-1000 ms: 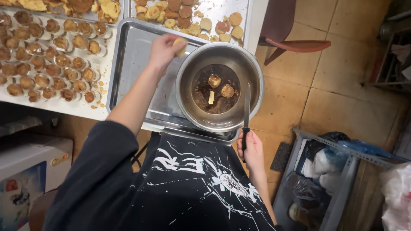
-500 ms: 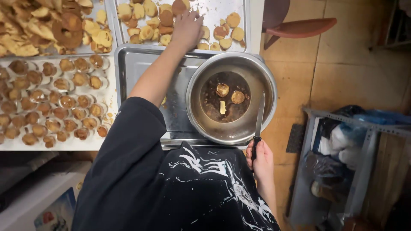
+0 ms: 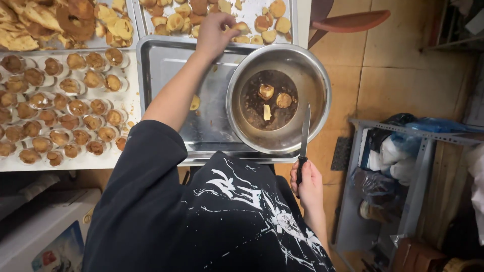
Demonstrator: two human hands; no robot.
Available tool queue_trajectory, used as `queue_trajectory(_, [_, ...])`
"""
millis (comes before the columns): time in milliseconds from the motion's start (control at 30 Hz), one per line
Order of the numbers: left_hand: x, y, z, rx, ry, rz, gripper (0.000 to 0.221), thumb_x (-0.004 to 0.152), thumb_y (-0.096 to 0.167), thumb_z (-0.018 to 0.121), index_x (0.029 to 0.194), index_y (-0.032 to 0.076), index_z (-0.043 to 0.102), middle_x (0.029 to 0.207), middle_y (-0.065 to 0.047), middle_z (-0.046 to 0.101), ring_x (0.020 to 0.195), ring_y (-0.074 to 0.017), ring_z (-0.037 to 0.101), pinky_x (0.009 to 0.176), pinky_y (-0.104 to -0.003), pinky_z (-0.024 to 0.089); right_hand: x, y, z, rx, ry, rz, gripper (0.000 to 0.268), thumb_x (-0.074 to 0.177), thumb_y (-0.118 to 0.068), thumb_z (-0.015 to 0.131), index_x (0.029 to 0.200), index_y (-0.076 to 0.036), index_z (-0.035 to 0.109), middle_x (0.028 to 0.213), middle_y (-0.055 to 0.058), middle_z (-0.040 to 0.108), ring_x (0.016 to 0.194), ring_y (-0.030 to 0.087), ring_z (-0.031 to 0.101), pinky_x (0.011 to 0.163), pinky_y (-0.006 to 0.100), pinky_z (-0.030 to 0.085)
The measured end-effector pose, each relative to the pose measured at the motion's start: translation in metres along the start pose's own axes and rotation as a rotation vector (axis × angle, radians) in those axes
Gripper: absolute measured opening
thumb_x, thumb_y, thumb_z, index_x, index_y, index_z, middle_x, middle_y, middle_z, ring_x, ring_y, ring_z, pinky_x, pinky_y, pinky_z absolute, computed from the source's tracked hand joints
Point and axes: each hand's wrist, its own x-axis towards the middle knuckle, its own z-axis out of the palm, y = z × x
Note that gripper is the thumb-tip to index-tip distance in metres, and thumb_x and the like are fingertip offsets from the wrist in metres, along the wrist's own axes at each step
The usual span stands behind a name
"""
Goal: Preparing and decorating small cakes or desserts by whipping cream, cutting sponge cake pieces, and soaking them in a sauce.
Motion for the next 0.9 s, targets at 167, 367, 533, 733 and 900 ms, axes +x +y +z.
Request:
queue_trajectory(167, [0.016, -0.036, 0.023, -0.029, 0.059, -0.172, 0.028, 0.075, 0.023, 0.09, 0.092, 0.005, 0.076, 0.082, -0.008, 0.077, 0.073, -0.0216, 0.073, 0.068, -0.037, 0.057, 0.014, -0.002, 0.007, 0.001, -0.026, -0.015, 0.039, 0.108, -0.042, 0.041, 0.099, -0.007, 0.056, 0.067, 0.001, 0.053, 0.043, 0.006, 0.042, 0.035, 0.021, 0.027])
queue_trajectory(367, [0.043, -0.052, 0.05, -0.115, -0.066, -0.065, 0.045, 0.092, 0.039, 0.081, 0.119, 0.004, 0.07, 0.098, -0.011, 0.077, 0.091, -0.025, 0.075, 0.08, -0.039, 0.058, 0.026, -0.007, 0.009, -0.008, -0.064, -0.02, 0.037, 0.108, -0.041, 0.042, 0.1, -0.008, 0.056, 0.068, 0.001, 0.054, 0.044, 0.006, 0.042, 0.035, 0.021, 0.028])
queue_trajectory(533, [0.057, -0.005, 0.051, 0.32, -0.182, 0.153, 0.023, 0.089, 0.019, 0.074, 0.11, 0.011, 0.077, 0.108, -0.011, 0.073, 0.106, -0.0361, 0.063, 0.091, -0.047, 0.05, 0.029, -0.013, 0.01, -0.011, -0.039, 0.007, 0.039, 0.109, -0.042, 0.041, 0.099, -0.008, 0.056, 0.068, 0.0, 0.053, 0.044, 0.006, 0.042, 0.035, 0.021, 0.027])
queue_trajectory(733, [0.097, 0.024, 0.129, 0.477, -0.403, 0.402, 0.045, 0.073, 0.005, 0.07, 0.118, 0.01, 0.071, 0.112, -0.009, 0.069, 0.108, -0.0345, 0.059, 0.086, -0.051, 0.046, 0.034, -0.008, 0.006, 0.023, -0.002, 0.022, 0.038, 0.109, -0.041, 0.04, 0.098, -0.008, 0.055, 0.067, 0.0, 0.052, 0.043, 0.005, 0.041, 0.034, 0.021, 0.026])
queue_trajectory(900, [0.109, 0.008, 0.16, 0.602, -0.458, 0.426, 0.033, 0.079, 0.009, 0.072, 0.112, 0.012, 0.071, 0.116, -0.012, 0.066, 0.115, -0.0322, 0.057, 0.092, -0.049, 0.043, 0.035, -0.004, 0.003, 0.065, 0.028, 0.028, 0.039, 0.109, -0.041, 0.04, 0.098, -0.007, 0.055, 0.068, 0.001, 0.053, 0.043, 0.005, 0.041, 0.035, 0.022, 0.026])
